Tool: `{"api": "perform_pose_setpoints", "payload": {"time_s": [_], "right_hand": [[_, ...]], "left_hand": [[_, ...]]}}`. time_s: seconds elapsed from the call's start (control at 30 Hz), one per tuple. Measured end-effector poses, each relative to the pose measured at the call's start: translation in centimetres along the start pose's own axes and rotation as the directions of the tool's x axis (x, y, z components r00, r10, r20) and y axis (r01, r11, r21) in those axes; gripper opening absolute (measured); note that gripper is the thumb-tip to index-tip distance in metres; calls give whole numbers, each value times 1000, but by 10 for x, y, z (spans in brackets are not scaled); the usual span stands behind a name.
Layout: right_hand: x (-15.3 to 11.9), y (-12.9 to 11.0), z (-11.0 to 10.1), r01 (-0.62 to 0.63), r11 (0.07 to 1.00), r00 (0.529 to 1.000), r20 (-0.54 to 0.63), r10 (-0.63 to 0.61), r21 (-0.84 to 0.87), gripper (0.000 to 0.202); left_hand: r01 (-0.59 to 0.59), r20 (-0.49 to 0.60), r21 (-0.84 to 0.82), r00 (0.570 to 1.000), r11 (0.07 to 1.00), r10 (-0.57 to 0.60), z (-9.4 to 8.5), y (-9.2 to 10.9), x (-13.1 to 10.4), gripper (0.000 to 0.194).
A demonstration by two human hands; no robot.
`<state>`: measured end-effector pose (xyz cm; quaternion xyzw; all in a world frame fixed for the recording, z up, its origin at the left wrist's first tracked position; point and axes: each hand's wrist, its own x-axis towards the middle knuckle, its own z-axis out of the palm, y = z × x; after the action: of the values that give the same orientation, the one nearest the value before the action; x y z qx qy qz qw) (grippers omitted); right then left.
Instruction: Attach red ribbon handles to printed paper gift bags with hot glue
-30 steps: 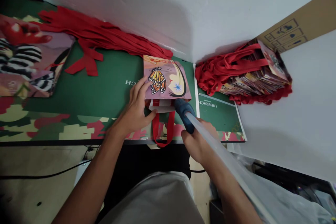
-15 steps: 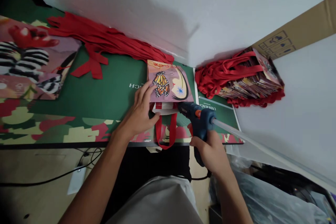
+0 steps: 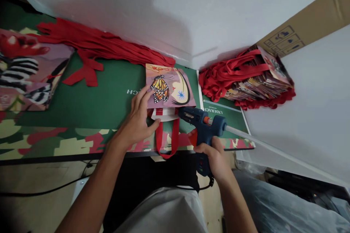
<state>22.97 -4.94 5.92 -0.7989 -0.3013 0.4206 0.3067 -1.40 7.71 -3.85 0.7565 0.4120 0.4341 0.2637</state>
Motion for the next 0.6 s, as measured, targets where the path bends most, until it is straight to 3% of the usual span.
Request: {"api": "perform_pose_setpoints", "payload": {"time_s": [0.1, 0.27, 0.47, 0.6], "right_hand": [[4, 3, 2, -107, 993, 994, -7, 108, 42, 32], [8, -9, 11, -164, 981, 984, 81, 156, 102, 35], [23, -17, 28, -123, 912, 949, 314, -6, 390, 34], [33, -13, 34, -195, 863, 917, 399, -9, 467, 33]], "left_hand": [[11, 6, 10, 1000, 1000, -11, 0, 0, 0, 93], [16, 18, 25, 1000, 1000, -17, -1, -1, 0, 93], [-2, 31, 42, 1000, 999, 1, -3, -2, 1, 96], [-9, 38, 61, 999, 998, 6, -4, -4, 1, 96]]}}
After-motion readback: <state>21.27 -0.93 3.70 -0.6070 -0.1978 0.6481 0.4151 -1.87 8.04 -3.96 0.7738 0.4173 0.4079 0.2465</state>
